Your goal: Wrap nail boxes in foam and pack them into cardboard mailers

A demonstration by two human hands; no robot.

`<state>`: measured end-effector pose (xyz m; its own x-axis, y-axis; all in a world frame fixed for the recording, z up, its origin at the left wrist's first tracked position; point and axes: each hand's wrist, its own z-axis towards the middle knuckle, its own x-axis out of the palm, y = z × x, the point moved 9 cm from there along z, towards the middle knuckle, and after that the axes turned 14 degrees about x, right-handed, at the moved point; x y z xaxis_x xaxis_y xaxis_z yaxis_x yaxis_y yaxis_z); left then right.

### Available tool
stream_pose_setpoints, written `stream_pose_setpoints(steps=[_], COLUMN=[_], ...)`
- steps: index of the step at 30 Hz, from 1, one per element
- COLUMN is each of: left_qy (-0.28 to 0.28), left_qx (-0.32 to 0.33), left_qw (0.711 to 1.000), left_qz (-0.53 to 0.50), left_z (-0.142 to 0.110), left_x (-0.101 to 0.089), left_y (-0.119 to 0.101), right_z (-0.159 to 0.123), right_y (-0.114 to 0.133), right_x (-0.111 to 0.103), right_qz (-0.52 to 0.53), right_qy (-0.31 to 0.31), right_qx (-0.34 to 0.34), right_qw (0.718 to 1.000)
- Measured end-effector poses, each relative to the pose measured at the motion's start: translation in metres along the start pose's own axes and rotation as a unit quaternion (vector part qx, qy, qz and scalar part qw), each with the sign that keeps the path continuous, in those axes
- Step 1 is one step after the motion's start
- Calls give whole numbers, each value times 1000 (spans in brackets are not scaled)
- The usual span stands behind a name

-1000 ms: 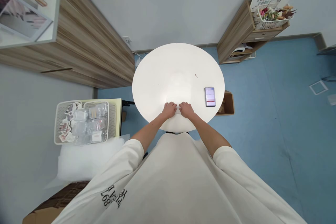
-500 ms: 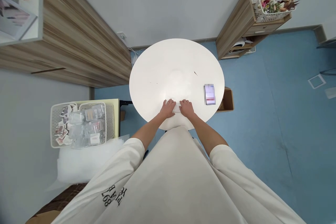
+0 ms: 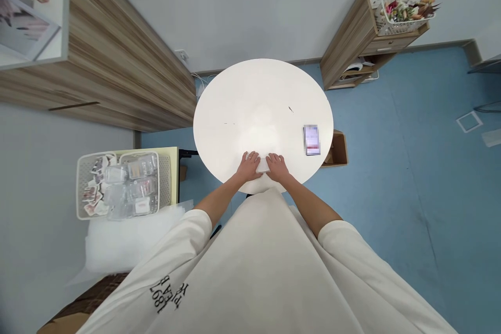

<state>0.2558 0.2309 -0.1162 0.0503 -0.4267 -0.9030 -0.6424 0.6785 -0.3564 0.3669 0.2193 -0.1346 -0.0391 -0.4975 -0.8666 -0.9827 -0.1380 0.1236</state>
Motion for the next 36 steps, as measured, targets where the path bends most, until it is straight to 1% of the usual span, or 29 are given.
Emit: stream_pose_setpoints(steps=[4,9,12,15,19,23,27,31,36], left_qy=[11,27,18,-2,-14,9,28,38,17], left_qx=[4,-4,-23,-43,-69,-94,-94,-91,-90], left_qw=[999,996,994,995,994,992,992,993,995], left_qz=[-36,-89,-103,-94,-82,-83,-82,-58,-38], left_z=[-8,-13,-12,-10,-7,-4,1,4,2], left_x=[-5,-13,-17,-17,-7,8,17,17,13], left_y=[-8,-5,-1,0,2,11,18,18,10], right_z=[-11,-12,-5,4,11,13,11,8,6], right_y=[3,1,-2,-5,-11,-19,-22,-18,-13], right_x=[-8,-23,-28,-30,-26,-19,-9,-1,4], right_qz=[13,37,45,57,60,47,30,22,9], right_qy=[23,40,42,29,20,21,29,31,9], right_qx=[-37,-58,-47,-23,1,22,31,32,38], right_qw=[999,997,997,998,998,998,999,999,999])
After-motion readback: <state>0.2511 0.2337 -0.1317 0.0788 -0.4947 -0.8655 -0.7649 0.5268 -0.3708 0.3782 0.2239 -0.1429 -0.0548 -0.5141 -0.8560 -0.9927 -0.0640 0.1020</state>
